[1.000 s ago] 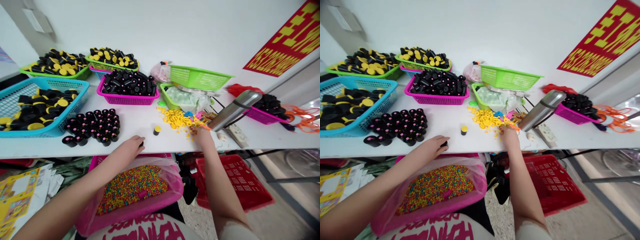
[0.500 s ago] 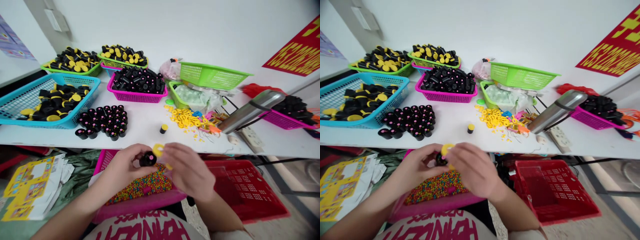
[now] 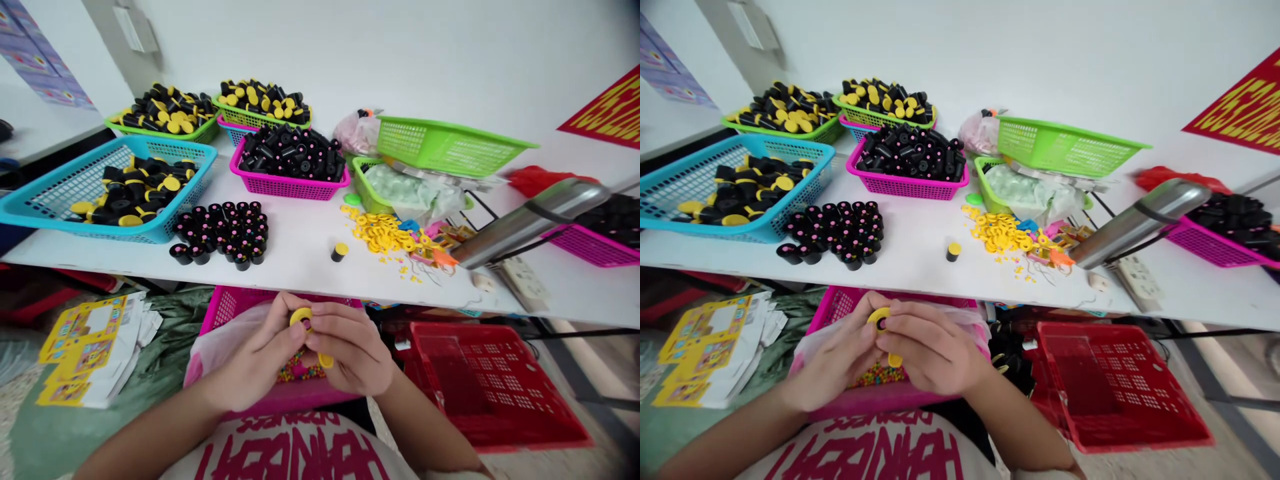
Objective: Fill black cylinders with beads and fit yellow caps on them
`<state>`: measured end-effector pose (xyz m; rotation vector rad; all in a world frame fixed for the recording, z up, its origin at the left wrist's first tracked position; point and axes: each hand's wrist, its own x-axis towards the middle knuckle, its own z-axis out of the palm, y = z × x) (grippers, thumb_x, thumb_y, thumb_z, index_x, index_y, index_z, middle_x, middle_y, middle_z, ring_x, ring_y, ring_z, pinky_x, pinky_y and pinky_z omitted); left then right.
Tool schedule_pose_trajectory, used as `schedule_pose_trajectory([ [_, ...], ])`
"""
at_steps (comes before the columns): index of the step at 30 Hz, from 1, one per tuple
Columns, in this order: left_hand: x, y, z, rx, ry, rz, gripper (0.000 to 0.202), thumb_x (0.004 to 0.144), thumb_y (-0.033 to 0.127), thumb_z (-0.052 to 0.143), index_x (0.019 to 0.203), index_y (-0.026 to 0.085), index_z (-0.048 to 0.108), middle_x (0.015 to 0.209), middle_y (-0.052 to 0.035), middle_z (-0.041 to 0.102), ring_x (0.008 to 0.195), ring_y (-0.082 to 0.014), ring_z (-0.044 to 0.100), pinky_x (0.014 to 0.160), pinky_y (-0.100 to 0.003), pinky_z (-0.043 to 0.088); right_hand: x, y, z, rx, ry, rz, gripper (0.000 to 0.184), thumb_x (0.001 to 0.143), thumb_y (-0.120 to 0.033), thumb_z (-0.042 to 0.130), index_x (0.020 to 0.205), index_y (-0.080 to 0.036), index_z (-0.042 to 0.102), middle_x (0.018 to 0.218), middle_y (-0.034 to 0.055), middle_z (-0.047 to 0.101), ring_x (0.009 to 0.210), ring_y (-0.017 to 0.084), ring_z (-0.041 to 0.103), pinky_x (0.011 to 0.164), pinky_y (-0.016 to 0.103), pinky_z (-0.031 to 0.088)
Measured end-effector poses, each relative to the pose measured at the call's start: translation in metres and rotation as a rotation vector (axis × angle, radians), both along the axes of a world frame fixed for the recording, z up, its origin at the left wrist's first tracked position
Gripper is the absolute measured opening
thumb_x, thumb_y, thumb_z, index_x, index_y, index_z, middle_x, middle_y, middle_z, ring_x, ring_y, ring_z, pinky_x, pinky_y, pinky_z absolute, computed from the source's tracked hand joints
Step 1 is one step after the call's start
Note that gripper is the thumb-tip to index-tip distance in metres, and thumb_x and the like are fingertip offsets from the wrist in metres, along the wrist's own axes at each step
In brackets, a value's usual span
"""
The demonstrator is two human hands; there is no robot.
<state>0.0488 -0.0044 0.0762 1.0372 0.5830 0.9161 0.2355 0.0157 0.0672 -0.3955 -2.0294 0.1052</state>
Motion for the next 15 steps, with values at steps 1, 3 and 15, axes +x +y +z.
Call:
schedule_pose_trajectory([
  [1,0.005,-0.001,-0.002,-0.099,-0.098,-0.008,0.020,0.099,0.044,0.047,0.109,0.027,0.048,0.092,0.0014,0.047,0.074,-0.0103,0.046,0.068,-0.023,0.043,0.000,0.000,0.000,-0.006,-0.033,0.004,0.051,0.087,-0.013,0.061,0.138,-0.018,0.052,0.118,0.0092,0.068,0.123,0.023,0.061,0.101,0.039,0.058],
  [3,0.012,-0.001,-0.006,-0.236,-0.266,-0.004,0.025,0.096,0.046,0.052,0.112,0.028,0.047,0.095,0.0009,0.050,0.074,-0.0099,0.048,0.067,-0.022,0.044,0.000,0.000,0.000,-0.051,-0.098,-0.001,0.055,0.088,-0.011,0.058,0.141,-0.019,0.047,0.122,0.0095,0.066,0.128,0.023,0.057,0.105,0.041,0.055],
  [15,0.024,-0.007,0.002,-0.583,-0.544,0.076,0.038,0.079,0.029,0.073,0.111,0.031,0.052,0.088,0.0064,0.058,0.063,-0.0044,0.057,0.056,-0.014,0.049,-0.015,-0.007,-0.017,-0.074,0.029,-0.038,0.063,0.085,-0.011,0.051,0.146,-0.023,0.043,0.114,0.0104,0.065,0.116,0.028,0.062,0.098,0.044,0.058],
])
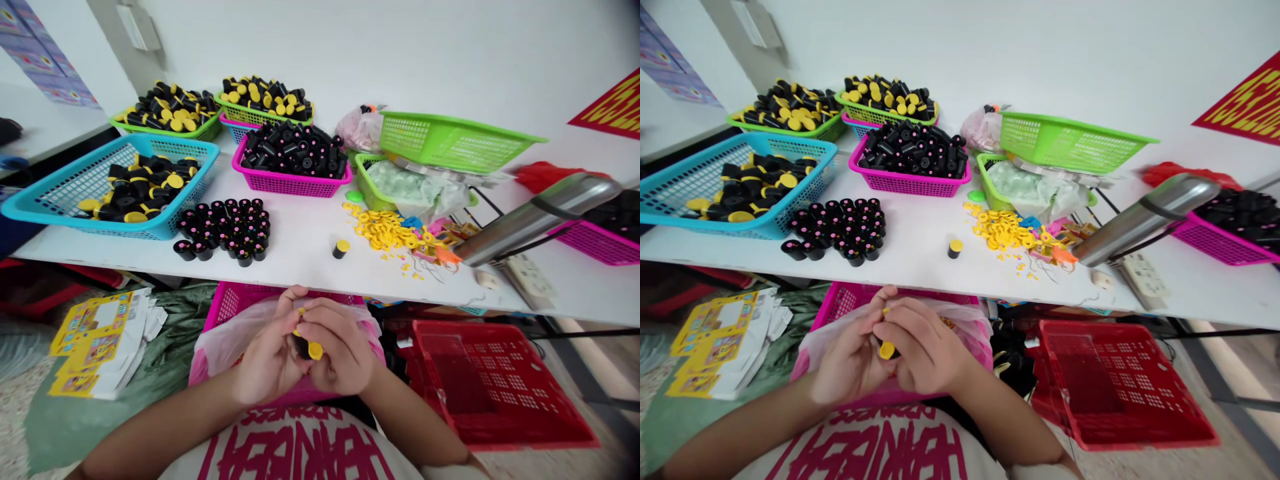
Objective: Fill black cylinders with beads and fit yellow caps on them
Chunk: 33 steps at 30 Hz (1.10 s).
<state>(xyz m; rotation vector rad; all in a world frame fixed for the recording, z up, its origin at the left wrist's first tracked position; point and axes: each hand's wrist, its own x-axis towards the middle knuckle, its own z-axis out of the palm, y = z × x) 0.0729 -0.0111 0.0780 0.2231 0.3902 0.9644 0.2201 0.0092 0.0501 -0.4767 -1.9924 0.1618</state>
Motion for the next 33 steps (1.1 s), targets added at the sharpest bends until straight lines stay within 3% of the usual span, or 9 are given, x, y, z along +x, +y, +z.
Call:
schedule_pose_trajectory([
  [4,0.001,0.002,0.000,-0.032,-0.005,-0.011,0.044,0.075,0.029,0.076,0.111,0.031,0.053,0.087,0.0052,0.060,0.068,-0.0083,0.060,0.056,-0.016,0.052,0.002,-0.001,0.001,-0.033,0.018,0.006,0.060,0.082,-0.011,0.052,0.141,-0.022,0.046,0.117,0.0110,0.064,0.116,0.028,0.062,0.095,0.044,0.058],
  [8,0.004,0.007,0.006,-0.016,-0.037,-0.072,0.025,0.082,0.035,0.070,0.100,0.027,0.056,0.073,0.0029,0.057,0.064,-0.0119,0.057,0.052,-0.017,0.049,0.003,-0.002,0.008,-0.242,0.027,0.035,0.063,0.073,-0.010,0.054,0.134,-0.023,0.048,0.128,0.0111,0.057,0.121,0.027,0.057,0.100,0.044,0.055],
  [12,0.006,0.013,0.012,-0.018,-0.101,-0.120,0.016,0.087,0.035,0.062,0.083,0.021,0.056,0.064,-0.0003,0.053,0.062,-0.0132,0.052,0.052,-0.018,0.045,-0.003,-0.002,0.012,-0.360,0.079,0.010,0.064,0.072,-0.009,0.054,0.134,-0.024,0.046,0.125,0.0106,0.057,0.118,0.026,0.059,0.099,0.045,0.055],
  [15,0.004,0.016,0.011,-0.035,-0.136,-0.102,0.016,0.089,0.032,0.057,0.079,0.020,0.056,0.064,-0.0012,0.053,0.063,-0.0135,0.051,0.058,-0.020,0.046,-0.011,-0.001,0.013,-0.337,0.113,-0.029,0.060,0.073,-0.007,0.052,0.130,-0.024,0.049,0.120,0.0101,0.059,0.113,0.025,0.061,0.097,0.045,0.055],
  [20,0.002,0.017,0.008,-0.016,-0.163,-0.116,0.014,0.089,0.030,0.054,0.081,0.020,0.057,0.064,-0.0017,0.053,0.064,-0.0143,0.051,0.055,-0.019,0.042,-0.017,0.000,0.013,-0.315,0.157,-0.026,0.058,0.074,-0.007,0.052,0.129,-0.024,0.050,0.115,0.0097,0.060,0.110,0.025,0.062,0.094,0.045,0.056],
  [26,-0.002,0.031,0.008,0.118,-0.133,-0.159,0.018,0.092,0.033,0.050,0.084,0.019,0.058,0.062,-0.0013,0.053,0.061,-0.0135,0.050,0.058,-0.020,0.042,-0.015,0.009,0.011,-0.368,0.186,-0.052,0.059,0.076,-0.012,0.059,0.133,-0.024,0.047,0.126,0.0113,0.056,0.118,0.027,0.058,0.098,0.048,0.054],
  [30,-0.003,0.041,0.007,0.196,-0.122,-0.218,0.016,0.093,0.032,0.046,0.089,0.021,0.057,0.057,0.0000,0.052,0.053,-0.0134,0.047,0.052,-0.020,0.038,-0.015,0.014,0.013,-0.261,0.184,-0.072,0.057,0.072,-0.010,0.058,0.126,-0.025,0.051,0.121,0.0094,0.060,0.113,0.027,0.060,0.096,0.049,0.054],
  [33,-0.001,0.044,0.006,0.205,-0.093,-0.244,0.019,0.090,0.033,0.046,0.104,0.023,0.056,0.055,0.0023,0.051,0.051,-0.0136,0.046,0.053,-0.022,0.039,-0.015,0.014,0.013,-0.178,0.158,-0.105,0.059,0.070,-0.008,0.056,0.127,-0.023,0.051,0.117,0.0094,0.063,0.110,0.027,0.062,0.093,0.047,0.056],
])
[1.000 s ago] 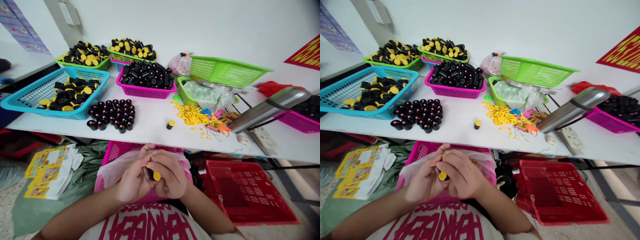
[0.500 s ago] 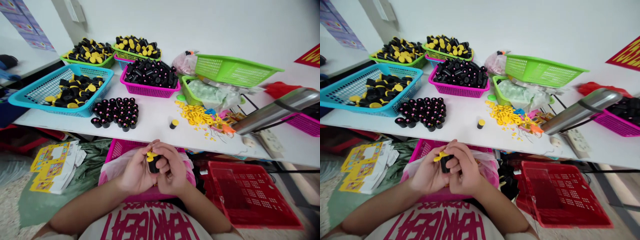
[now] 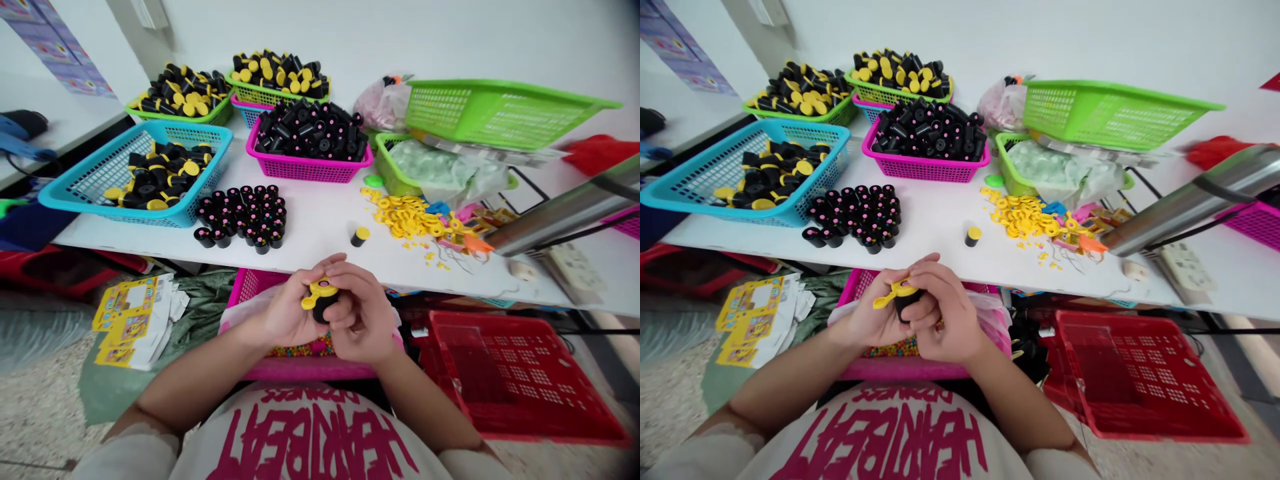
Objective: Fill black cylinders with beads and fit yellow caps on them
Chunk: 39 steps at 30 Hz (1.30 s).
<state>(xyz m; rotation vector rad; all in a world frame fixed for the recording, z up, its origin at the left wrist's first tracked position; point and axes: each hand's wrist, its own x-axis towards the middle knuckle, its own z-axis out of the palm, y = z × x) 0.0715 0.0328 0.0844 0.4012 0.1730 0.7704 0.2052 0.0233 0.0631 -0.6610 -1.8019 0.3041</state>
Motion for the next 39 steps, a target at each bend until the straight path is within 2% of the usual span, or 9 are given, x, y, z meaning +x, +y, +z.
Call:
schedule_pose_trajectory([
  [6,-0.002,-0.003,-0.006,0.101,0.084,0.066,0.023,0.096,0.045,0.044,0.108,0.025,0.044,0.060,0.0055,0.049,0.055,-0.0120,0.049,0.055,-0.022,0.039,0.004,-0.001,0.001,-0.140,0.028,0.073,0.060,0.072,-0.007,0.061,0.129,-0.026,0.054,0.119,0.0083,0.063,0.114,0.026,0.061,0.098,0.047,0.053],
  [11,-0.022,-0.011,-0.009,0.753,0.474,0.231,0.042,0.100,0.049,0.040,0.132,0.034,0.018,0.115,-0.0052,0.056,0.099,-0.0148,0.058,0.082,-0.030,0.047,0.015,-0.005,0.007,-0.363,0.252,0.295,0.051,0.075,-0.022,0.080,0.123,-0.031,0.064,0.125,0.0073,0.062,0.122,0.029,0.057,0.102,0.048,0.051],
  [14,-0.030,-0.011,-0.010,1.117,0.700,0.239,0.036,0.102,0.039,0.041,0.129,0.031,0.020,0.129,-0.0100,0.048,0.119,-0.0184,0.051,0.094,-0.036,0.045,0.019,-0.006,0.000,-0.518,0.423,0.355,0.045,0.074,-0.034,0.083,0.116,-0.033,0.068,0.121,0.0050,0.065,0.119,0.025,0.060,0.102,0.043,0.051],
  [18,-0.032,-0.005,-0.005,1.439,0.953,0.364,0.040,0.096,0.024,0.051,0.126,0.028,0.025,0.125,-0.0089,0.048,0.119,-0.0208,0.050,0.097,-0.039,0.043,0.022,-0.006,-0.017,-1.004,0.590,0.458,0.055,0.060,-0.040,0.091,0.110,-0.029,0.070,0.106,0.0040,0.070,0.096,0.019,0.067,0.086,0.033,0.056],
  [23,-0.025,0.008,0.001,1.516,1.076,0.236,0.034,0.088,0.024,0.063,0.121,0.025,0.053,0.107,-0.0069,0.063,0.105,-0.0239,0.053,0.088,-0.036,0.042,0.030,-0.007,-0.027,-1.243,0.665,0.560,0.053,0.051,-0.038,0.094,0.095,-0.019,0.071,0.078,-0.0002,0.067,0.064,0.011,0.060,0.055,0.021,0.051],
  [27,-0.008,0.024,-0.004,1.461,1.148,0.239,0.034,0.086,0.022,0.065,0.119,0.030,0.065,0.095,-0.0038,0.070,0.095,-0.0242,0.050,0.091,-0.037,0.034,0.034,0.003,-0.033,-1.180,0.706,0.459,0.031,0.063,-0.031,0.087,0.084,-0.017,0.070,0.068,-0.0030,0.063,0.054,0.008,0.055,0.052,0.021,0.048],
  [32,0.011,0.050,-0.020,1.374,1.146,0.247,0.025,0.086,0.021,0.062,0.109,0.028,0.069,0.093,-0.0033,0.071,0.095,-0.0239,0.053,0.092,-0.037,0.037,0.048,0.032,-0.040,-1.086,0.522,0.334,0.032,0.072,-0.036,0.080,0.096,-0.017,0.069,0.075,-0.0002,0.066,0.063,0.011,0.060,0.066,0.028,0.054],
  [36,0.019,0.080,-0.040,1.205,1.343,0.328,0.033,0.086,0.025,0.062,0.118,0.021,0.061,0.100,-0.0071,0.068,0.092,-0.0236,0.058,0.089,-0.039,0.044,0.099,0.078,-0.034,-0.566,0.145,-0.240,0.040,0.077,-0.045,0.074,0.107,-0.019,0.067,0.109,0.0096,0.067,0.089,0.017,0.064,0.074,0.032,0.055],
  [39,0.031,0.100,-0.053,1.079,1.503,0.339,0.039,0.088,0.027,0.060,0.125,0.016,0.054,0.102,-0.0114,0.067,0.091,-0.0251,0.061,0.089,-0.043,0.046,0.151,0.122,-0.027,-0.288,-0.136,-0.682,0.036,0.090,-0.051,0.058,0.087,-0.016,0.069,0.081,0.0073,0.068,0.072,0.017,0.060,0.069,0.034,0.051],
])
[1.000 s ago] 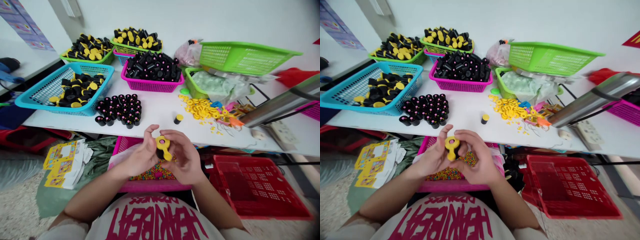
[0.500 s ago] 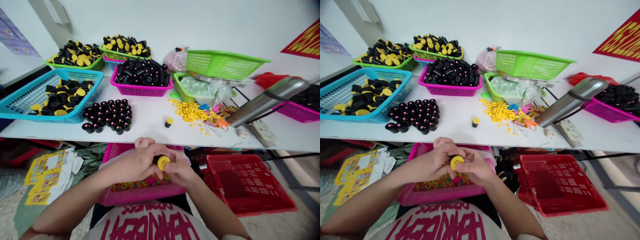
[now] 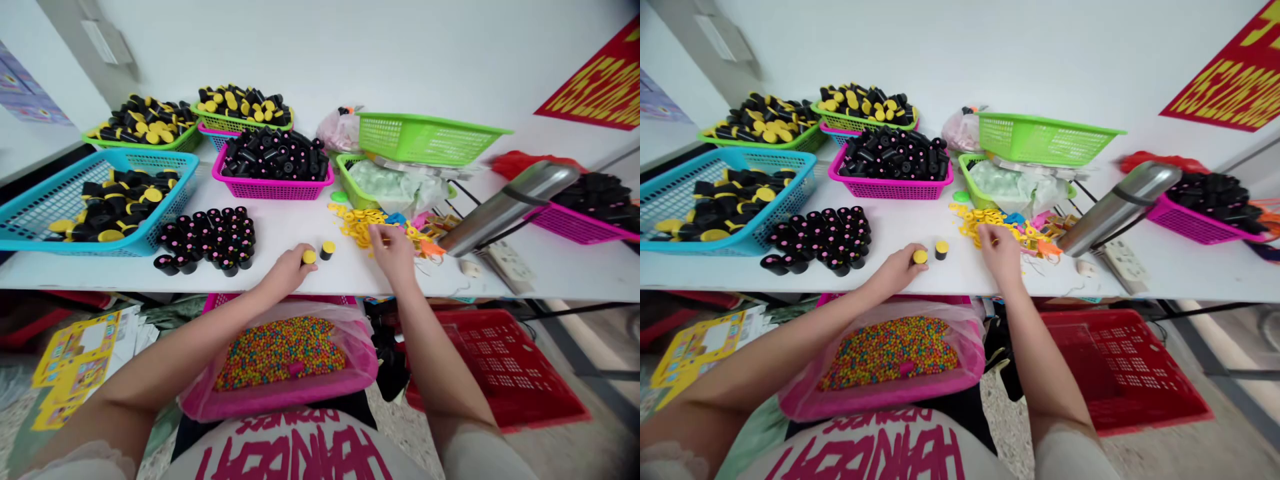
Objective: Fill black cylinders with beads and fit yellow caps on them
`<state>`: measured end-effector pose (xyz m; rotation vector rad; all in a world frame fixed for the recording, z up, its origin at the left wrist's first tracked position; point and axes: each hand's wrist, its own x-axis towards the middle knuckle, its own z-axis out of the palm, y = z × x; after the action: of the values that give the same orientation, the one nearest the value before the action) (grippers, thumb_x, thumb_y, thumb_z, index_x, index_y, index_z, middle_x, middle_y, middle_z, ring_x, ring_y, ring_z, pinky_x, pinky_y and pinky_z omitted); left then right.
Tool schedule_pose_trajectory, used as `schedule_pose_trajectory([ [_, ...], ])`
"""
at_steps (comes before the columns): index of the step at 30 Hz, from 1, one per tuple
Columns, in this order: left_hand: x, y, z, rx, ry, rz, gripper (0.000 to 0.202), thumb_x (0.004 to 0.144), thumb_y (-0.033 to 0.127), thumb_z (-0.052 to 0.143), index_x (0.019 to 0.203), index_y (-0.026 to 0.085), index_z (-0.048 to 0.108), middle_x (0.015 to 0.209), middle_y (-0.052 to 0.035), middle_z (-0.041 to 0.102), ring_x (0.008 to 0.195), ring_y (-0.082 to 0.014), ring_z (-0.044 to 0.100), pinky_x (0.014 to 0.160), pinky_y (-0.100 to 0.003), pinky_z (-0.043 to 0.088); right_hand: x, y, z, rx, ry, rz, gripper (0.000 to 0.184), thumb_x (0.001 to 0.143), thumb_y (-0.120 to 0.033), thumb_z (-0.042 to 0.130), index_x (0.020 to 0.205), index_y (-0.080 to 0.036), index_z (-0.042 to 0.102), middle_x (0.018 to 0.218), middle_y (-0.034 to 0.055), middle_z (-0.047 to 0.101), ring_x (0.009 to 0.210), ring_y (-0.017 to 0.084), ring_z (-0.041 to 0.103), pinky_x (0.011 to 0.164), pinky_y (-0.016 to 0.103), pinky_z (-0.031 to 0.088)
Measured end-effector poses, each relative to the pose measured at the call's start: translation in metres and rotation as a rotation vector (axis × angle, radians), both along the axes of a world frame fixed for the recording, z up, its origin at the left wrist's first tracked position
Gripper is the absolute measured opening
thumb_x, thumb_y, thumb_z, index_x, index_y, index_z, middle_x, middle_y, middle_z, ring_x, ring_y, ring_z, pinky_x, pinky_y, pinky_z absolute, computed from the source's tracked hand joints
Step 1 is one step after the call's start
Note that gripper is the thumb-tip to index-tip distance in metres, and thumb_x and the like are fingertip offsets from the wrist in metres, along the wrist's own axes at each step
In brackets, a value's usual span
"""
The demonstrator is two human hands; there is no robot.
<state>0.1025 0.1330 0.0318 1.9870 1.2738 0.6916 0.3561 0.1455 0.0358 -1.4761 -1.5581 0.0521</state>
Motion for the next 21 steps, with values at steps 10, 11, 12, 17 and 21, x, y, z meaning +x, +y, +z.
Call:
schedule_pose_trajectory([
  [10,0.006,-0.014,0.026,0.166,0.216,0.170,0.076,0.083,0.035,0.070,0.147,0.022,0.032,0.148,-0.0218,0.043,0.116,-0.0383,0.050,0.095,-0.051,0.039,0.062,0.065,-0.030,0.104,-0.182,0.050,0.027,0.071,-0.042,0.078,0.061,-0.022,0.064,0.053,-0.0022,0.049,0.050,0.012,0.039,0.054,0.030,0.035],
  [11,-0.007,-0.022,0.031,0.263,0.294,0.246,0.066,0.085,0.036,0.068,0.144,0.025,0.040,0.151,-0.0188,0.040,0.116,-0.0385,0.049,0.094,-0.051,0.038,0.064,0.062,-0.032,0.128,-0.185,0.049,0.025,0.074,-0.043,0.076,0.063,-0.021,0.067,0.057,-0.0002,0.052,0.054,0.013,0.043,0.056,0.030,0.037],
  [12,-0.021,-0.031,0.035,0.344,0.382,0.347,0.058,0.087,0.037,0.065,0.140,0.026,0.046,0.152,-0.0172,0.039,0.115,-0.0391,0.047,0.093,-0.052,0.037,0.066,0.058,-0.033,0.155,-0.183,0.038,0.024,0.077,-0.043,0.074,0.067,-0.021,0.069,0.063,0.0019,0.055,0.059,0.014,0.046,0.060,0.031,0.040],
  [17,-0.075,-0.056,0.034,0.400,0.700,0.754,0.044,0.092,0.047,0.050,0.124,0.018,0.060,0.137,-0.0225,0.043,0.110,-0.0429,0.045,0.085,-0.054,0.038,0.046,0.022,-0.020,0.262,-0.146,-0.132,0.022,0.085,-0.037,0.068,0.088,-0.018,0.078,0.078,0.0056,0.052,0.073,0.020,0.049,0.079,0.040,0.044],
  [21,-0.080,-0.054,0.020,0.399,0.752,0.743,0.047,0.093,0.051,0.047,0.124,0.019,0.060,0.134,-0.0217,0.044,0.109,-0.0408,0.045,0.086,-0.052,0.038,0.002,-0.011,-0.001,0.219,-0.051,-0.144,0.028,0.088,-0.039,0.063,0.099,-0.017,0.076,0.088,0.0052,0.055,0.059,0.013,0.045,0.068,0.038,0.049],
])
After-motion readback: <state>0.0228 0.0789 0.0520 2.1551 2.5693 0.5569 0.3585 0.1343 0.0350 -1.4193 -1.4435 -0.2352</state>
